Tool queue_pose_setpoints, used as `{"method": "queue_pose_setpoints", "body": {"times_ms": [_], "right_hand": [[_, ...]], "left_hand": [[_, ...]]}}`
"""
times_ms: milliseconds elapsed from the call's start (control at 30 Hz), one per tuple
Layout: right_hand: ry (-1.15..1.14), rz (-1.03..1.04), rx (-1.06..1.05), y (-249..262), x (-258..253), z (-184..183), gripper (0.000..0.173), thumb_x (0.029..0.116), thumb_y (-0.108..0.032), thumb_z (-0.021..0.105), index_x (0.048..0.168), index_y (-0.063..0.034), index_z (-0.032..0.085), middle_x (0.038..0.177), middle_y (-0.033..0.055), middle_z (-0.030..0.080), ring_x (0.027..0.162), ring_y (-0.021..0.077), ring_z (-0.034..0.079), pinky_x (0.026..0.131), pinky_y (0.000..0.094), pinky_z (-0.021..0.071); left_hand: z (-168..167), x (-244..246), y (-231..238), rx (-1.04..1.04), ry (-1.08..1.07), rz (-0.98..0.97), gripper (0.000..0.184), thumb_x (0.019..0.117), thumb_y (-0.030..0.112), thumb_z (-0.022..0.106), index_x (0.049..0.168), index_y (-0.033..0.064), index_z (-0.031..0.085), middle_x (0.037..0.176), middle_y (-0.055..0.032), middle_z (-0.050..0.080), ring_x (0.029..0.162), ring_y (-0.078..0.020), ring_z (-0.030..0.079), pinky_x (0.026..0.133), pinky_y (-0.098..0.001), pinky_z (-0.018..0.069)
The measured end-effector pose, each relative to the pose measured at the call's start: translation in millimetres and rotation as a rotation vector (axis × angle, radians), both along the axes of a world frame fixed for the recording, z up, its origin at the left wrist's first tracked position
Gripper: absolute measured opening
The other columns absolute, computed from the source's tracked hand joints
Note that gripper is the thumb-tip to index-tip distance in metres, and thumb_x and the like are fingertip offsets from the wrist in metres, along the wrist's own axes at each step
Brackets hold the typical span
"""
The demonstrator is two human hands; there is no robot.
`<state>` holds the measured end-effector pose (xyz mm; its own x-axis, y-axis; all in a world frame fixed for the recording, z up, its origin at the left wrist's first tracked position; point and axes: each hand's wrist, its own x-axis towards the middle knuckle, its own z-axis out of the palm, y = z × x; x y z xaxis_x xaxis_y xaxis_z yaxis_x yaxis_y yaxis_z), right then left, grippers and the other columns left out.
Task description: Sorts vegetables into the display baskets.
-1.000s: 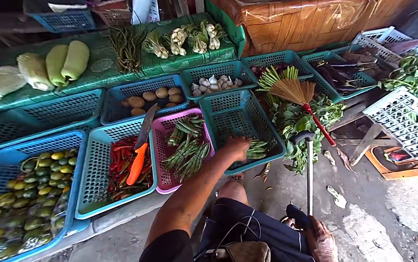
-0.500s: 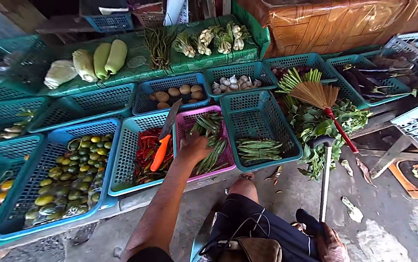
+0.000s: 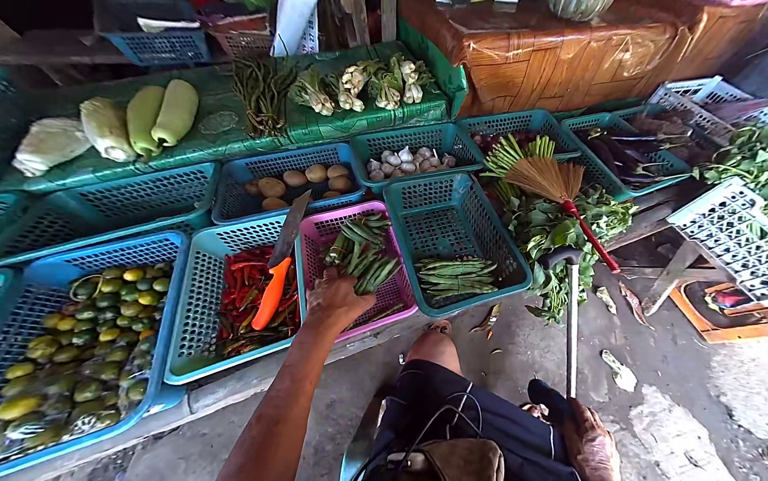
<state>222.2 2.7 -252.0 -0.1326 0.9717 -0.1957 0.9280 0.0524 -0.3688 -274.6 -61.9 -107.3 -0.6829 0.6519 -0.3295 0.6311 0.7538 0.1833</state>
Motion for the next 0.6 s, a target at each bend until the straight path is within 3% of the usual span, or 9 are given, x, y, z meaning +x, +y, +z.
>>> {"method": "queue_pose_setpoints", "body": {"times_ms": [200, 367, 500, 600], "right_hand": [[0.005, 0.026, -0.009, 6, -5, 0, 0.036, 0.0989, -0.016, 0.061, 0.132, -0.0039, 0.068, 0.127, 0.0244, 0.068, 0.119, 0.0448, 0.064, 0.102, 0.0662, 0.0445], [0.01, 0.034, -0.031, 8, -5, 2, 0.037, 0.0992, -0.016, 0.06, 0.133, -0.0024, 0.067, 0.129, 0.0252, 0.066, 0.12, 0.0452, 0.063, 0.104, 0.0655, 0.0439], [0.015, 0.066, -0.064, 7, -3, 9, 0.041, 0.099, -0.017, 0.057, 0.136, 0.0006, 0.063, 0.132, 0.0283, 0.064, 0.123, 0.047, 0.061, 0.105, 0.0665, 0.0425], [-0.015, 0.051, -0.077, 6, 0, 9, 0.043, 0.1001, -0.021, 0.056, 0.137, -0.001, 0.063, 0.135, 0.0261, 0.063, 0.126, 0.0443, 0.06, 0.107, 0.0627, 0.0426]], "left_hand": [[29, 0, -22, 0.382, 0.0, 0.044, 0.044, 0.0835, 0.042, 0.081, 0.105, 0.0042, 0.074, 0.143, -0.0232, 0.053, 0.127, -0.0432, 0.055, 0.101, -0.0654, 0.045], [68, 32, 22, 0.546, 0.149, -0.167, 0.035, 0.0779, 0.039, 0.083, 0.097, 0.0104, 0.075, 0.142, -0.0175, 0.057, 0.128, -0.0391, 0.056, 0.101, -0.0629, 0.0477], [62, 71, 88, 0.348, 0.092, -0.443, 0.038, 0.0776, 0.045, 0.079, 0.103, 0.0176, 0.077, 0.145, -0.0125, 0.055, 0.131, -0.0367, 0.053, 0.105, -0.0636, 0.0426], [23, 90, 131, 0.107, -0.003, -0.674, 0.048, 0.084, 0.041, 0.076, 0.123, 0.0126, 0.071, 0.152, -0.0167, 0.048, 0.136, -0.0417, 0.047, 0.108, -0.0686, 0.0346]]}}
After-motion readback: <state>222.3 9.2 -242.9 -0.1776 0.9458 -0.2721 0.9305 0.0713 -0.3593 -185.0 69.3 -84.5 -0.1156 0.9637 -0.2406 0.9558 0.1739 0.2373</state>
